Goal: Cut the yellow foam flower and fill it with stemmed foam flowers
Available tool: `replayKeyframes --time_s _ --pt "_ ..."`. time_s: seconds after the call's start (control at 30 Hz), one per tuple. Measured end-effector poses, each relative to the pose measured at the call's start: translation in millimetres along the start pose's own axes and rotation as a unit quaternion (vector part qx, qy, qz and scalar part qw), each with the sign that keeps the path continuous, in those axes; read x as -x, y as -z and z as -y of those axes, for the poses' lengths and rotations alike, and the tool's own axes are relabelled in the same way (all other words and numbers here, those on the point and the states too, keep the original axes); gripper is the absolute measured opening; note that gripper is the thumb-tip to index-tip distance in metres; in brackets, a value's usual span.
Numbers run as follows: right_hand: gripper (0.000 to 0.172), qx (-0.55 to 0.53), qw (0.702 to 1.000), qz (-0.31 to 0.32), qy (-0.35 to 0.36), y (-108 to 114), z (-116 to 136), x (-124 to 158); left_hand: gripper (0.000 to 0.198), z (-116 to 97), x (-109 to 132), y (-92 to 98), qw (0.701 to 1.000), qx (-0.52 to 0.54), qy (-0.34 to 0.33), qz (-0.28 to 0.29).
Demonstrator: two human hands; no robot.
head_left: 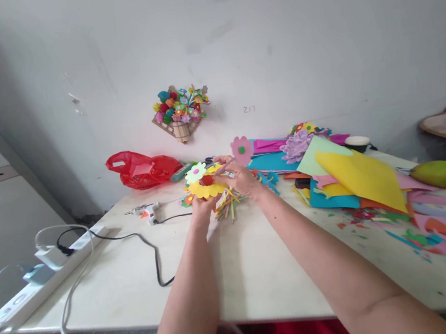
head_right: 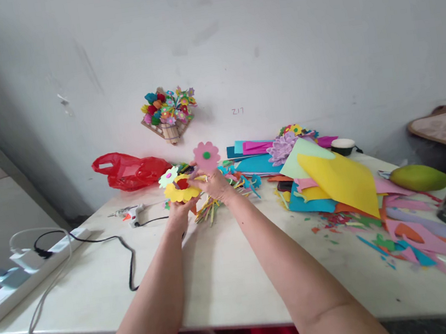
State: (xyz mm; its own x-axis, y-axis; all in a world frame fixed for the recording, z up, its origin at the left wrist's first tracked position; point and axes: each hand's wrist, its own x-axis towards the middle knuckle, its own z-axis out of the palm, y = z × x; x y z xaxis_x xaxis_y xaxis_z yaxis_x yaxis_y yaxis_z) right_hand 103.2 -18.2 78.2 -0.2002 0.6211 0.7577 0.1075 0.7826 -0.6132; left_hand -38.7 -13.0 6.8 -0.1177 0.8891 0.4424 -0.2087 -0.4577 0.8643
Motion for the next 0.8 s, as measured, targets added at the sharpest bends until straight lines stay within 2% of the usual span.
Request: replayKeyframes --time_s 0.2,0.33,0.47,0.53,0.67,0.8 --pt "0.019 0.091 0.996 0.018 -0.009 -9 -6 1 0.031 3 -1 2.0 1.0 0.001 0.025 -0.014" --pt "0.01 0.145 0.987 0.046 0.05 -11 -7 1 0.028 7 -3 3.1 1.0 0.008 0.015 -0.006" --pt "0.036 0.176 0.979 0.03 0.097 -10 -3 1 0.033 9 -4 4.0 1.0 0.022 0.005 -0.005" --pt "0.041 0.181 0.978 0.015 0.104 -9 0 1 0.036 11 -5 4.6 1.0 0.021 0.004 -0.004" --pt "0.038 0.168 0.979 0.0 0.115 -8 2 -1 0.034 14 -5 5.9 1.0 0.01 0.007 -0.01" --pt "0.032 0.172 0.981 0.008 0.092 -9 -1 -1 0.026 16 -5 6.2 1.0 0.011 -0.003 -0.01"
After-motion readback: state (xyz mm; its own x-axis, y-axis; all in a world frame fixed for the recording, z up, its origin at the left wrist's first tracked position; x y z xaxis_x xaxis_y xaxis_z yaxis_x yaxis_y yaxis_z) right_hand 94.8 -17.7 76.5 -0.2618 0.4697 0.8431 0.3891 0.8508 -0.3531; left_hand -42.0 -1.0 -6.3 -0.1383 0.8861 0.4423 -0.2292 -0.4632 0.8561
